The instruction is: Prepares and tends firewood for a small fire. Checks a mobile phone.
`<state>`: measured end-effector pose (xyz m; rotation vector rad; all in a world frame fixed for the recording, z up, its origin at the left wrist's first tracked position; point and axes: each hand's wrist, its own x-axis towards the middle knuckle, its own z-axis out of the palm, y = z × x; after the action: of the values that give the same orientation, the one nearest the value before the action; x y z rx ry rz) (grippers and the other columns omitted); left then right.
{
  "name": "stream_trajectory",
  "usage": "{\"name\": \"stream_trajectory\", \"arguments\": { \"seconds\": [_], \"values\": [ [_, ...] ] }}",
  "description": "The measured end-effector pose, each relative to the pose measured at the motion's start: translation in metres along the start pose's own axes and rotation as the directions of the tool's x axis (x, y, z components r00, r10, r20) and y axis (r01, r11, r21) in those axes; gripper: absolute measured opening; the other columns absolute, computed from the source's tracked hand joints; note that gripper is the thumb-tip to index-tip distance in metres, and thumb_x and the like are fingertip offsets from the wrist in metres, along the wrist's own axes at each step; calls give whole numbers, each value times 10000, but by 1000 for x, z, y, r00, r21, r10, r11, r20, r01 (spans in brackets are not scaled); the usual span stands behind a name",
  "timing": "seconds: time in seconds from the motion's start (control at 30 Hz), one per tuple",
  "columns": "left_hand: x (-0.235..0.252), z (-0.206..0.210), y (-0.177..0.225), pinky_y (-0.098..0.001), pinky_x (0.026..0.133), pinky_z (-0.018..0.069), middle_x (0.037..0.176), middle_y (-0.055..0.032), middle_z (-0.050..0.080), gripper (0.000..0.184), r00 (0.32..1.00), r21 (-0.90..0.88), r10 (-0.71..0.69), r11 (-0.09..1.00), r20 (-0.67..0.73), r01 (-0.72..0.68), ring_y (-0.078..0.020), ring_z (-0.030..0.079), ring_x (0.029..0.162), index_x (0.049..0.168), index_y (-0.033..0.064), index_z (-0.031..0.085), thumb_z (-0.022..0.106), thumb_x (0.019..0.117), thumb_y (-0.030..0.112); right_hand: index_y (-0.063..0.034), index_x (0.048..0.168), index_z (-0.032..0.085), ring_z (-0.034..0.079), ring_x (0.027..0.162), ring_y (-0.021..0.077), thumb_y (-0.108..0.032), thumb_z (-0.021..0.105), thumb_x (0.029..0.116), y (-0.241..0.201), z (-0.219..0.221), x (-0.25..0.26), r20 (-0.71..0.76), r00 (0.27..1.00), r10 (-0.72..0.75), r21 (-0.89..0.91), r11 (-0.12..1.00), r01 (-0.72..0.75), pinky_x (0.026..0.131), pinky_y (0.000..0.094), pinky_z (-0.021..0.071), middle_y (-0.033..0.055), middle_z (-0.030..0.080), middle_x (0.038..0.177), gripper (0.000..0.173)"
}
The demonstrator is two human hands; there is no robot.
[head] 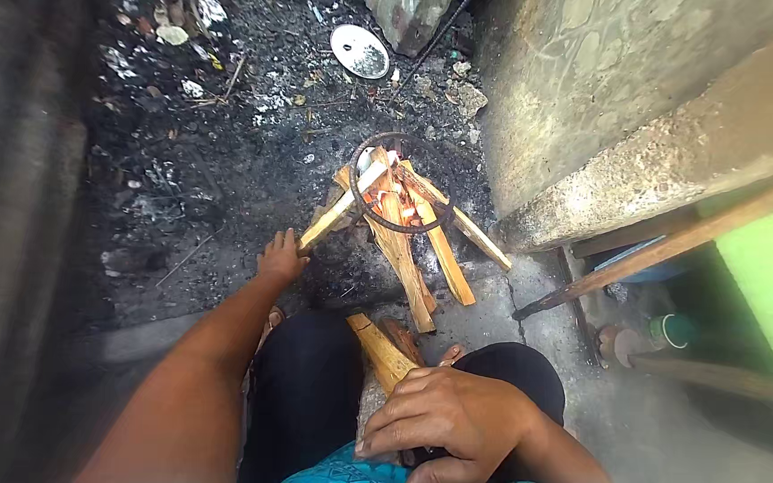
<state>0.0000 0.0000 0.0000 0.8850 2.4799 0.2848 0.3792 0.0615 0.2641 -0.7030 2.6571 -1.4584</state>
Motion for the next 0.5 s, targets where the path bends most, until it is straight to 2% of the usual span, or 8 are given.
{"name": "stream_trajectory", "arguments": {
  "seconds": [0.13,0.17,0.2,0.27,0.33,0.4,0.47,0.5],
  "values": [
    [-32,-30,15,-713,1123,336,1644,-289,249,837,992,-168,111,978,-62,-120,-543,349,1446,1616,57,257,737,957,252,-62,1320,679,677,1146,254,-376,554,1037,-1,4,-1,3,1000,-28,-22,999,28,1000,439,525,93,716,1268,441],
    [-48,-45,24,-700,1129,344,1612,-298,311,789,988,-209,154,965,-30,-157,-529,383,1430,1604,49,283,715,978,256,-61,1322,678,676,1157,256,-384,563,1035,-1,5,-1,6,999,-35,-24,999,35,1011,443,523,95,715,1272,448],
    [-69,-63,35,-691,1109,377,1537,-289,435,693,978,-241,207,950,7,-199,-499,471,1375,1571,54,357,684,1002,277,-59,1323,677,676,1160,257,-389,569,1032,-1,6,-2,9,999,-41,-26,999,42,1010,446,522,96,715,1272,453],
    [-122,-100,53,-664,1036,457,1365,-197,632,493,936,-301,348,899,47,-319,-391,619,1239,1444,109,556,623,1031,369,-54,1328,674,676,1153,263,-396,575,1029,-3,8,-2,11,999,-45,-34,998,45,998,451,525,99,717,1268,465],
    [-181,-131,66,-598,1052,480,1360,-99,647,515,841,-340,541,789,-10,-512,-278,620,1251,1394,160,624,631,988,477,-44,1327,673,681,1134,268,-415,573,1029,-4,10,-3,5,999,-51,-41,998,51,980,455,529,105,721,1257,486],
    [-241,-145,76,-494,1110,474,1429,-14,610,648,691,-381,717,618,-86,-688,-183,560,1337,1417,208,609,593,935,641,-15,1291,685,694,1116,270,-456,561,1036,-6,11,-3,-47,997,-55,-22,998,54,980,459,537,127,733,1220,524],
    [-297,-141,83,-452,1171,430,1517,-43,539,756,549,-527,833,436,-71,-729,-196,487,1418,1482,175,536,586,928,687,16,1211,716,716,1064,248,-475,521,1054,-9,15,-4,-194,978,-72,14,997,76,970,439,555,143,756,1127,551],
    [-319,-130,83,-431,1172,433,1546,-54,504,796,525,-604,850,392,-51,-694,-197,474,1427,1510,165,495,609,917,683,22,1162,729,722,1019,227,-474,489,1069,-11,17,-5,-289,954,-81,16,996,89,948,418,569,139,762,1069,559]
  ]
}}
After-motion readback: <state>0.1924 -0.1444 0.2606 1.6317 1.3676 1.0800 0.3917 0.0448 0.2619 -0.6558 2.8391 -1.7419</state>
